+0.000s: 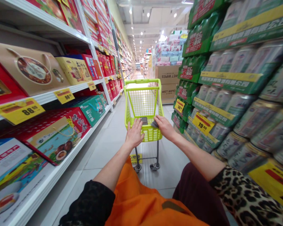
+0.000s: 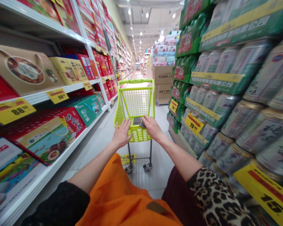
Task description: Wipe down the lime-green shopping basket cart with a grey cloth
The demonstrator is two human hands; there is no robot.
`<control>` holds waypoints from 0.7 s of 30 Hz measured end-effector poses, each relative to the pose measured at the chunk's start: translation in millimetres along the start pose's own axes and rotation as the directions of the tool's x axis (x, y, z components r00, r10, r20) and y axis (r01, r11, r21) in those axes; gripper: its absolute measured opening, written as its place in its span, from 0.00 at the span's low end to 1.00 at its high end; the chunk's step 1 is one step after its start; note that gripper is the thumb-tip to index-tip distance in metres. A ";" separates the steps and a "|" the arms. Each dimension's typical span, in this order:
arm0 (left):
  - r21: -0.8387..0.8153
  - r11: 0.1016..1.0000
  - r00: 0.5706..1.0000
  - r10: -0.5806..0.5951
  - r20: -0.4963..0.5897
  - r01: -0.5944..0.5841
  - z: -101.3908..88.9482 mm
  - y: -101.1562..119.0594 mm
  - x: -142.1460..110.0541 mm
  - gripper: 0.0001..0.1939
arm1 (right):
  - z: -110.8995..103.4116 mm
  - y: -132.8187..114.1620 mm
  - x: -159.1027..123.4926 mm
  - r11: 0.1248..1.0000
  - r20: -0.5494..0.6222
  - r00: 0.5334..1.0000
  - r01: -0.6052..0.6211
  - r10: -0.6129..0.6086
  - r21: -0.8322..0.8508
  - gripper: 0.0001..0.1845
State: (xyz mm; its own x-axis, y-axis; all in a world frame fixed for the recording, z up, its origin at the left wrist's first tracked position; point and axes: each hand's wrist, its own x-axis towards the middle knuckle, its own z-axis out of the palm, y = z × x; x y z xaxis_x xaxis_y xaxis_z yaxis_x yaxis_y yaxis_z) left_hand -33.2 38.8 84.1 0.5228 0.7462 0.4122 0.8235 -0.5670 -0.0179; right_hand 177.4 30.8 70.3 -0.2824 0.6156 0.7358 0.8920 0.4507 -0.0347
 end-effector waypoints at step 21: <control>-0.964 -0.262 0.836 -0.518 0.181 0.047 -23.3 26.6 27.1 0.16 | -0.5 -85.2 44.5 0.906 -0.180 0.966 -0.098 0.186 0.412 0.27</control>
State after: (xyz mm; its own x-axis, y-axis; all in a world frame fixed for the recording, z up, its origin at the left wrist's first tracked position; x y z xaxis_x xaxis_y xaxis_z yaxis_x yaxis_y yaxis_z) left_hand -2.2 35.8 116.0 0.0509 0.9807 0.1890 -0.4037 -0.1529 0.9020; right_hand 89.0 19.4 106.3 -0.0428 0.5619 0.8261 0.6901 0.6146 -0.3822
